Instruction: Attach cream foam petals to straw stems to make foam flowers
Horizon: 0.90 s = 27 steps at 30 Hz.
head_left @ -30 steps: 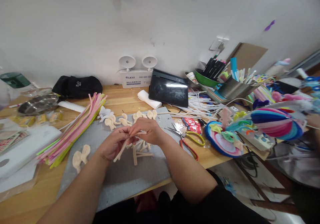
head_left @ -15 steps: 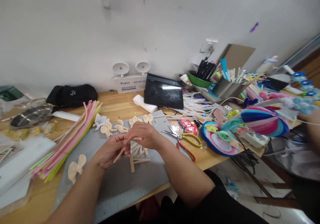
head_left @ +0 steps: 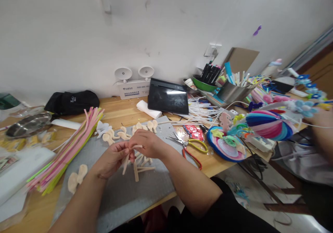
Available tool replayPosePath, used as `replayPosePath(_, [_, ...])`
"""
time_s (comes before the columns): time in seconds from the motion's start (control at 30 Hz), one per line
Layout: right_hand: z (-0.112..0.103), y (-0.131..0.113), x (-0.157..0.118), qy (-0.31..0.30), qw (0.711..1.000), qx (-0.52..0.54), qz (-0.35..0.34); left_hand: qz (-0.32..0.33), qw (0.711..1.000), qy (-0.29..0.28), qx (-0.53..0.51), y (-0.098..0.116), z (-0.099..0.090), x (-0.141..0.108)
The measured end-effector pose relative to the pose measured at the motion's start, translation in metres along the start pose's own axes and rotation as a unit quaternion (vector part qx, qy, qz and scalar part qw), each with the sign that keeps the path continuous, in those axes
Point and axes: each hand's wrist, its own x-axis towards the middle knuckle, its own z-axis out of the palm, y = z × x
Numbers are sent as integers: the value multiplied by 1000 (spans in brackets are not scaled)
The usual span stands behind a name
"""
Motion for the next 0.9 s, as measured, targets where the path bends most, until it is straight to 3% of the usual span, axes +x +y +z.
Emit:
replayPosePath(0.27, [-2,1,3,-44,998,29,27,39,992,30,120,1,1,-1])
replayPosePath(0.37, [-3,1,2,-51,998,7,47,52,972,67,218,2,2,-1])
replayPosePath(0.43, [0,1,1,-57,996,-22,68,98,929,113,340,2,3,0])
replayPosePath(0.57, [15,4,1,-39,983,-69,166,224,785,191,546,0,2,4])
replayPosePath(0.63, [24,6,5,-2,966,-54,253,242,743,223,583,-2,1,6])
replayPosePath(0.67, [27,6,8,19,954,-36,299,240,737,243,583,-2,0,7])
replayPosePath(0.73, [29,7,13,43,930,15,364,227,765,283,533,-4,-1,7])
replayPosePath(0.83, [20,6,20,11,924,103,368,175,878,270,355,-4,1,6])
replayPosePath(0.9, [10,3,22,-25,928,133,348,147,928,240,244,-2,5,4])
